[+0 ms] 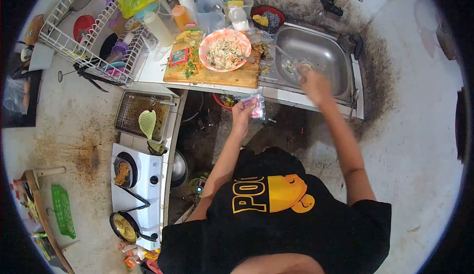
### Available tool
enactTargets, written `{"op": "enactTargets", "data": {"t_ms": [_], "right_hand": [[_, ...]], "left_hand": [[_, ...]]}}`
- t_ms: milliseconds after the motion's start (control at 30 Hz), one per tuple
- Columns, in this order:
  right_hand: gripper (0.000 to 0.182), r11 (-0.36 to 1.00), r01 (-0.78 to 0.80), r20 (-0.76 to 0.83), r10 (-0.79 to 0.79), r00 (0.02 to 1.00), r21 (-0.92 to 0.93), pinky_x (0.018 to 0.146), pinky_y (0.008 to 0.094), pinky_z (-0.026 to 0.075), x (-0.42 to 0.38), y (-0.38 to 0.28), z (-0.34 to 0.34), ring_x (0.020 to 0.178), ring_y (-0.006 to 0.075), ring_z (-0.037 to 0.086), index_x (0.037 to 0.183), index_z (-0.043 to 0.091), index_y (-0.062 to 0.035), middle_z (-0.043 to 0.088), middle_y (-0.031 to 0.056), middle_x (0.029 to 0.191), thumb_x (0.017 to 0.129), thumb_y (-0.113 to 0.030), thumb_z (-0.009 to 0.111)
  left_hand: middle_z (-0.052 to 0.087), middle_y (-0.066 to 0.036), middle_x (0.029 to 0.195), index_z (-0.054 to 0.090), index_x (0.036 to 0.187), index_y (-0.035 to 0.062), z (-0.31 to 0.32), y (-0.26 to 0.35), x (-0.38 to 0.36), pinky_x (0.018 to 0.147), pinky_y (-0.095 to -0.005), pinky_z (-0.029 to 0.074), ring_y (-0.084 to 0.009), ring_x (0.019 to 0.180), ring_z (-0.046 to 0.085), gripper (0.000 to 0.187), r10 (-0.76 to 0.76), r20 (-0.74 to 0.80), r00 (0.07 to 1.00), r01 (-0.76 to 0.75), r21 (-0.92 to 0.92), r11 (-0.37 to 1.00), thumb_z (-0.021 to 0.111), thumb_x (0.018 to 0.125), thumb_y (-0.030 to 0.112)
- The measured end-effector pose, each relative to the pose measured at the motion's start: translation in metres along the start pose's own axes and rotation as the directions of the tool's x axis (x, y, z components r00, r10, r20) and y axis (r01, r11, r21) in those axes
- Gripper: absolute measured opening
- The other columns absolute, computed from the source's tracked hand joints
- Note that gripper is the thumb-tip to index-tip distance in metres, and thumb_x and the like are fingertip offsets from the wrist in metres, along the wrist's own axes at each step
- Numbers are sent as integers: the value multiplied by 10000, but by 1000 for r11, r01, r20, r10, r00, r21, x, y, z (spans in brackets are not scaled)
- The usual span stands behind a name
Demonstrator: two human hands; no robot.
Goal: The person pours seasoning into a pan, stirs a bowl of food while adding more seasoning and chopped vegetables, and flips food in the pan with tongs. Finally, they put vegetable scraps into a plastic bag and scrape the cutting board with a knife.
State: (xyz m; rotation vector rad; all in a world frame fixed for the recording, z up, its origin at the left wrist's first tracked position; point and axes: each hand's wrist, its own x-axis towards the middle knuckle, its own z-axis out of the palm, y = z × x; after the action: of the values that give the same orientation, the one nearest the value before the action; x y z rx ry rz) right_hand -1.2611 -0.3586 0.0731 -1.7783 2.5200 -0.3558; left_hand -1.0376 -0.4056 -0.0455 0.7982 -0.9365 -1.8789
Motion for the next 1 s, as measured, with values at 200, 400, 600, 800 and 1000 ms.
{"op": "enactTargets", "data": {"t_ms": [200, 400, 600, 800, 1000], "right_hand": [[663, 989, -84, -4, 85, 996, 122, 632, 458, 509, 3, -31, 141, 719, 380, 628, 1366, 376, -158, 603, 258, 957, 743, -22, 558], [668, 999, -2, -42, 0, 999, -45, 611, 425, 518, 4, -46, 171, 710, 343, 636, 1365, 361, -91, 513, 264, 1113, 741, -111, 601], [595, 992, 88, 16, -87, 996, -92, 626, 377, 500, 12, -36, 166, 704, 301, 617, 1332, 416, -117, 512, 166, 1066, 772, -181, 606], [361, 963, 257, -361, -213, 908, 80, 711, 335, 475, 4, -50, 89, 754, 256, 614, 1129, 604, -81, 572, 108, 1060, 802, -233, 624], [177, 481, 144, 108, -459, 882, 865, 633, 269, 468, 1, -71, 49, 668, 111, 609, 830, 684, -1, 659, 87, 689, 767, -167, 695]], "left_hand": [[648, -16, 839, 639, 925, 14, -7, 19, -15, 627, -235, 464, -68, 700, 584, 139, -63, -74, 995, 62, -18, 998, 652, 836, 119], [645, -18, 843, 624, 948, 11, -20, 25, -24, 612, -233, 468, -69, 690, 585, 170, -68, -105, 992, 67, -12, 998, 664, 826, 123], [643, -17, 828, 622, 956, 11, -21, 16, -37, 585, -218, 467, -69, 677, 587, 179, -87, -166, 982, 85, -20, 996, 662, 827, 128], [644, -16, 829, 621, 974, 5, -18, 17, -39, 594, -226, 472, -69, 675, 588, 208, -32, -201, 979, 31, -9, 999, 663, 830, 149], [654, -24, 826, 634, 963, 0, 1, 28, -32, 601, -225, 467, -62, 691, 587, 228, 47, -166, 985, -22, 149, 989, 681, 820, 171]]}}
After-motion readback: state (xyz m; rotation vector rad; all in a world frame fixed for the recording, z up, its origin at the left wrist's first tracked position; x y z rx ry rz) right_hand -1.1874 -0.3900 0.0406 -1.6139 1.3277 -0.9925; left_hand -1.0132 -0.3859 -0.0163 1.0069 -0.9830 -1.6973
